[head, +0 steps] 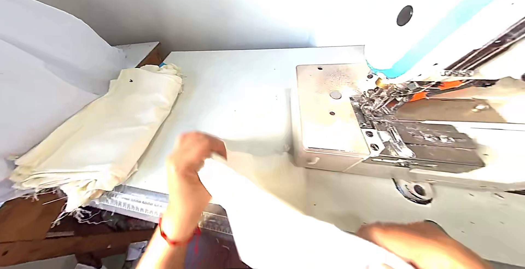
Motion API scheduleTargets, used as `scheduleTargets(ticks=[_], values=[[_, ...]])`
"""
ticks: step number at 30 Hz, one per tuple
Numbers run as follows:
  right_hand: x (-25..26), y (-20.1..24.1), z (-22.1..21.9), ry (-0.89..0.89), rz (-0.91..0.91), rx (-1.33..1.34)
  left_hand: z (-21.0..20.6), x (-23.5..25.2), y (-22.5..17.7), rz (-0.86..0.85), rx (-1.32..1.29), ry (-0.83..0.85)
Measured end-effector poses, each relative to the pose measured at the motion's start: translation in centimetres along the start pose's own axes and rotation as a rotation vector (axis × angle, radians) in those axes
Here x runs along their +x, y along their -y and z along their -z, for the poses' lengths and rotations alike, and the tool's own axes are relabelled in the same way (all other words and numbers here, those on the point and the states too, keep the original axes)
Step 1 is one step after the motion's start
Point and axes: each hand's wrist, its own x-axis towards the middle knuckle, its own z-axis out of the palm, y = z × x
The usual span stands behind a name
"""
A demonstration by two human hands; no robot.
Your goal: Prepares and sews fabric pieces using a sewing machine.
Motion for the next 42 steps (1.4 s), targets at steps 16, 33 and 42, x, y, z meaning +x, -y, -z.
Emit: scheduleTargets(ticks=[16, 33, 42], values=[[2.6, -8.5, -3.3, -0.524, -0.004, 0.227, -7.8, -7.4, -8.3, 0.301, -0.191, 0.108], [0.6, -9.4, -5.6, -0.718, 0.138, -0.693, -5.7, -8.1, -9.8, 0.53, -0.804, -0.449], [-0.5, -7.8, -5.2, -0.649, -0.001, 0.94, -2.8, -9.2, -10.0, 0.337, -0.393, 0.093]])
